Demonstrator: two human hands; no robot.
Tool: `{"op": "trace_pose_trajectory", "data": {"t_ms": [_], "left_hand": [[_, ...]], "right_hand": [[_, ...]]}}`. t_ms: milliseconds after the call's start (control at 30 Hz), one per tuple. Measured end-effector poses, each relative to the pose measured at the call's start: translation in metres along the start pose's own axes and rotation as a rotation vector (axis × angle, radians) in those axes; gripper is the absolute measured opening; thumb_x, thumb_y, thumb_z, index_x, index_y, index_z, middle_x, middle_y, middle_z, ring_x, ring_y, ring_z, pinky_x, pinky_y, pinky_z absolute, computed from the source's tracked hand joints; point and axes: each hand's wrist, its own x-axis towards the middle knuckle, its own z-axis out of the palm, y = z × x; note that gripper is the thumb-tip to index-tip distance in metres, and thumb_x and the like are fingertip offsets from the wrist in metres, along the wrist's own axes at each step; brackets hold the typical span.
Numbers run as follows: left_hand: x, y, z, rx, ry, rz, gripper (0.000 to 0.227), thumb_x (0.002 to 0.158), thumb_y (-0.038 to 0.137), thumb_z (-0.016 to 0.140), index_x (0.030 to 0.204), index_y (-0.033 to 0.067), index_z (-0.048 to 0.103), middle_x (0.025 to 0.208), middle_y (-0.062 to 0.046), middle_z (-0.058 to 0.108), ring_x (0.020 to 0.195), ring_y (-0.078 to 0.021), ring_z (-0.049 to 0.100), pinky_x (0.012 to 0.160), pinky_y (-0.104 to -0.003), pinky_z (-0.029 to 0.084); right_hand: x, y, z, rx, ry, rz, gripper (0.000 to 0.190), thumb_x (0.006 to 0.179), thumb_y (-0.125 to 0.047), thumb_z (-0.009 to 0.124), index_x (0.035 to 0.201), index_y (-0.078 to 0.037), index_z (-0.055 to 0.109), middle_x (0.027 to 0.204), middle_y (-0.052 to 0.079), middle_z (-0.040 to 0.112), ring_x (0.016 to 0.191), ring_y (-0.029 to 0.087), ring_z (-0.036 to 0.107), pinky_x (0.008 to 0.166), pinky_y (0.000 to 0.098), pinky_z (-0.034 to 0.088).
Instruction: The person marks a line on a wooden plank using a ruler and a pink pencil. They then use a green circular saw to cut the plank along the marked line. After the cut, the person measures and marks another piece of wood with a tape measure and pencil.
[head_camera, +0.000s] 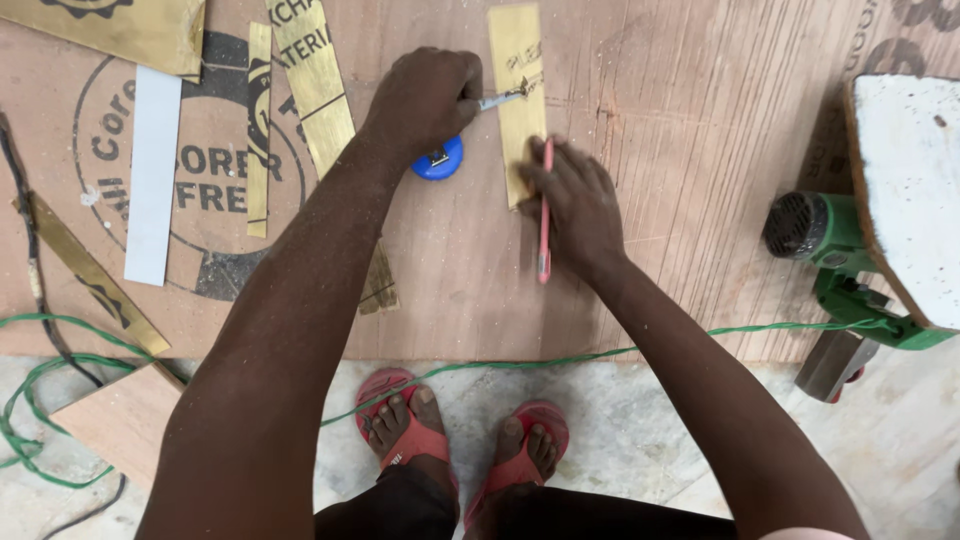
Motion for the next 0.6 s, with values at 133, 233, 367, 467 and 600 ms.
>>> {"op": "trace_pose_trajectory", "data": {"t_ms": [133, 233, 367, 467, 600], "left_hand": [[-0.025, 0.021, 0.007, -0.035, -0.07, -0.141, 0.009, 0.082, 0.014, 0.078, 0.084, 0.0102, 0.071, 0.079, -0.009, 0.072, 0.08, -0.0304, 0.07, 0.075, -0.048, 0.053], [-0.034, 0.038, 0.02, 0.009, -0.1, -0.111, 0.012, 0.08, 0.017, 0.082, 0.082, 0.0115, 0.072, 0.08, -0.008, 0.072, 0.085, -0.0314, 0.069, 0.077, -0.05, 0.052], [-0.04, 0.056, 0.035, 0.051, -0.102, -0.142, 0.015, 0.078, 0.02, 0.085, 0.08, 0.0118, 0.073, 0.081, -0.007, 0.073, 0.09, -0.0314, 0.067, 0.083, -0.049, 0.051], [-0.04, 0.059, 0.039, 0.071, -0.109, -0.17, 0.015, 0.077, 0.019, 0.086, 0.08, 0.0121, 0.074, 0.081, -0.008, 0.073, 0.09, -0.0317, 0.067, 0.083, -0.049, 0.051], [-0.038, 0.053, 0.038, 0.038, -0.172, -0.183, 0.016, 0.077, 0.02, 0.088, 0.08, 0.0116, 0.074, 0.082, -0.007, 0.073, 0.09, -0.0297, 0.067, 0.083, -0.049, 0.051]], "right_hand": [[0.001, 0.002, 0.01, 0.272, 0.207, 0.161, 0.074, 0.08, -0.019, 0.094, 0.141, -0.009, 0.052, 0.156, 0.015, 0.049, 0.15, 0.035, 0.043, 0.124, 0.0483, 0.042], [-0.007, 0.008, 0.008, 0.316, 0.251, 0.186, 0.083, 0.075, -0.014, 0.098, 0.142, -0.006, 0.049, 0.155, 0.017, 0.049, 0.149, 0.036, 0.043, 0.123, 0.0457, 0.044], [-0.01, 0.012, 0.006, 0.252, 0.238, 0.161, 0.085, 0.075, -0.017, 0.1, 0.142, -0.006, 0.049, 0.151, 0.014, 0.052, 0.146, 0.036, 0.045, 0.122, 0.0461, 0.044], [-0.011, 0.011, 0.009, 0.273, 0.239, 0.186, 0.084, 0.075, -0.017, 0.099, 0.142, -0.007, 0.05, 0.153, 0.015, 0.052, 0.148, 0.036, 0.045, 0.122, 0.0445, 0.046], [-0.014, 0.014, 0.011, 0.295, 0.252, 0.19, 0.084, 0.074, -0.015, 0.099, 0.143, -0.008, 0.051, 0.153, 0.015, 0.052, 0.147, 0.036, 0.045, 0.122, 0.0453, 0.046]]}}
